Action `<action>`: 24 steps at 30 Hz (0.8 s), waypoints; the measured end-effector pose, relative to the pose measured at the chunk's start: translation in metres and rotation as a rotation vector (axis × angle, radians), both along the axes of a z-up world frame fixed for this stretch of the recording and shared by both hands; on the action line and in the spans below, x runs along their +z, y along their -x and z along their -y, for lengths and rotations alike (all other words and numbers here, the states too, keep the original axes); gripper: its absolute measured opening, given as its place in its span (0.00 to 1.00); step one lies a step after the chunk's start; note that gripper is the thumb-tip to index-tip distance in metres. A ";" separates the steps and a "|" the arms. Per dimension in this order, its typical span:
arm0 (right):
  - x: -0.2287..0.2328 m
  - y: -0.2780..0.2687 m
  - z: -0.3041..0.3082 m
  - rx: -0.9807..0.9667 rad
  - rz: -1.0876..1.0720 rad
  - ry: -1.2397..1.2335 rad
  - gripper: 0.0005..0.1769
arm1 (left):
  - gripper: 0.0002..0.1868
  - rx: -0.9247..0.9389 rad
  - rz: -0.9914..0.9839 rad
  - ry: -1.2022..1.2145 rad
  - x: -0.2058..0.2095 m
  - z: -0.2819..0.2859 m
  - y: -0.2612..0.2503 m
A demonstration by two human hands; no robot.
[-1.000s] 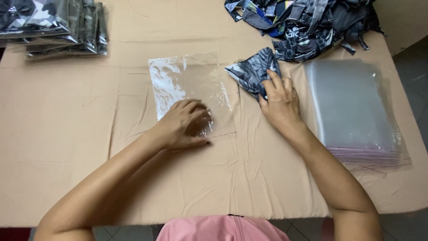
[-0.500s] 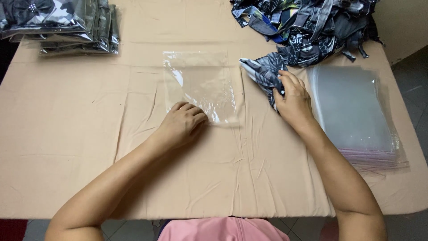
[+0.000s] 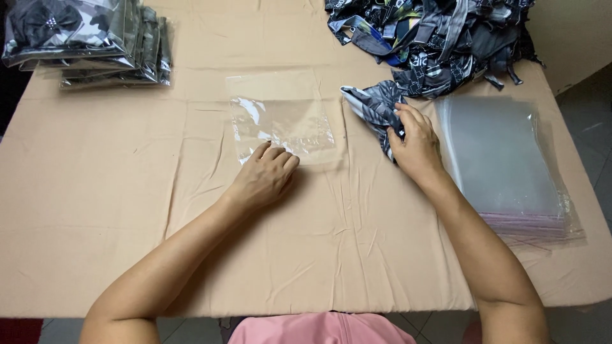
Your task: Folding a patterned garment and placing it inside a clear plastic adhesive bag.
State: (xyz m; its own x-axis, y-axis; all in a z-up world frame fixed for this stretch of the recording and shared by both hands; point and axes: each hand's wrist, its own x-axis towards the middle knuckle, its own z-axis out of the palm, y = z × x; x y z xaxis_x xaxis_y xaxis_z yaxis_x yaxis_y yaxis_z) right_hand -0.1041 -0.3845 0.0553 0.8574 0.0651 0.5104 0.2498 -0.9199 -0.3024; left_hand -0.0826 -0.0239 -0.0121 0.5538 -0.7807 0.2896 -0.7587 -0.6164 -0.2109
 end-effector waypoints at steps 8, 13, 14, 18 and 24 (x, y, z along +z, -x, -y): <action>0.008 -0.007 -0.004 0.050 0.027 -0.216 0.12 | 0.11 -0.038 0.070 -0.027 0.002 0.011 -0.005; 0.025 0.001 -0.031 0.079 0.058 -0.326 0.11 | 0.11 -0.025 0.058 -0.015 -0.006 0.011 -0.008; 0.031 0.003 -0.040 0.091 0.070 -0.338 0.10 | 0.11 -0.028 0.058 -0.008 -0.006 0.009 -0.007; 0.045 0.011 -0.069 0.196 0.108 -0.390 0.12 | 0.11 -0.040 0.063 0.051 0.001 0.003 -0.003; 0.029 0.014 -0.090 0.292 0.148 -0.490 0.14 | 0.08 -0.021 0.113 0.116 0.006 -0.006 0.004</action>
